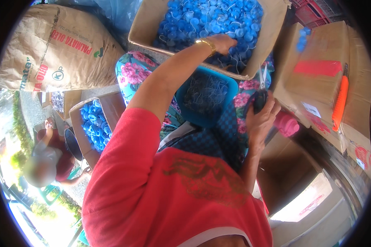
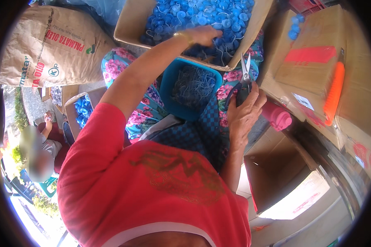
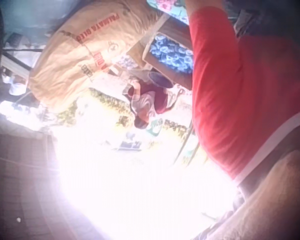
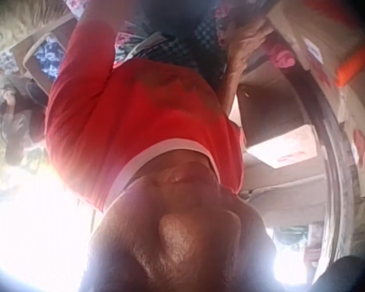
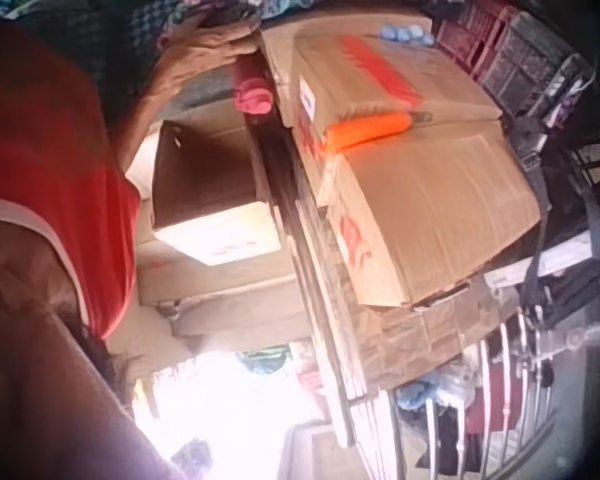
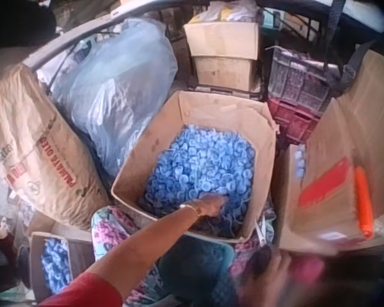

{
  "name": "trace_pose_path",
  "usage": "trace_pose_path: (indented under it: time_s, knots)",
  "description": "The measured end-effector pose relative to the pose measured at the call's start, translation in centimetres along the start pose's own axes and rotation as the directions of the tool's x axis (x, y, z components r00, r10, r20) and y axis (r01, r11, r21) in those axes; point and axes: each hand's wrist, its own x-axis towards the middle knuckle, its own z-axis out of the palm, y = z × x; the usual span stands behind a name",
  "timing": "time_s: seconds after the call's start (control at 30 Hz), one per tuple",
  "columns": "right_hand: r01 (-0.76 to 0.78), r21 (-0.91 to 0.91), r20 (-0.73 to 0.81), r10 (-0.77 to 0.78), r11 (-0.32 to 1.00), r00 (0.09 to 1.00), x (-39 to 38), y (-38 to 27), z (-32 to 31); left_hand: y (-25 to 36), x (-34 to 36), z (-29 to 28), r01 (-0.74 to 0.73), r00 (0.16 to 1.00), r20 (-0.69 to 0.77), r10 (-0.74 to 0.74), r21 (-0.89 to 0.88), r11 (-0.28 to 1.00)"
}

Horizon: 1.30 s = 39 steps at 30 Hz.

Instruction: The person sits on the ground and uses scissors to trim the protruding plastic or string from small blue caps. They pick each cap from a cardboard box, cut the excess, and place the trimmed caps into a second box. A second person is visible in the background working with similar items.

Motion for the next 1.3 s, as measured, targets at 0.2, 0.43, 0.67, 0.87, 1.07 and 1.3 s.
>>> trace_pose_path:
  time_s: [0.2, 0.43, 0.67, 0.87, 1.07, 1.3]
  knots:
    - [0.002, -0.125, 0.033, 0.002, 0.992, 0.999, 0.4, 0.1, -0.2, -1.4, 1.3, 1.6, 0.082, 0.994, 0.055, -0.09, 0.132, 0.988]
    - [-0.147, 0.185, 0.126, 0.125, 0.972, 0.984, -0.3, 1.6, -2.4, -0.2, -1.3, -1.3, 0.133, 0.989, -0.083, -0.121, 0.152, 0.979]
    - [-0.147, 0.706, 0.125, 0.083, 0.692, 0.989, -1.4, 1.4, -3.6, 1.3, -7.0, -5.9, -0.009, 0.986, -0.153, -0.059, -0.408, 0.913]
    - [-0.198, 0.748, 0.2, 0.07, 0.633, 0.977, -2.2, -1.0, -5.1, 1.5, -3.7, -4.0, 0.175, 0.984, 0.048, -0.169, -0.147, 0.974]
    - [-0.23, 0.752, 0.219, 0.095, 0.617, 0.971, -2.7, -0.9, -5.4, 1.3, -0.2, -0.7, 0.287, 0.952, 0.135, -0.275, -0.087, 0.954]
    - [-0.27, 0.718, 0.238, 0.138, 0.641, 0.961, -2.3, -0.1, -5.6, 3.6, -1.0, -1.9, 0.234, 0.954, 0.192, -0.228, -0.011, 0.972]
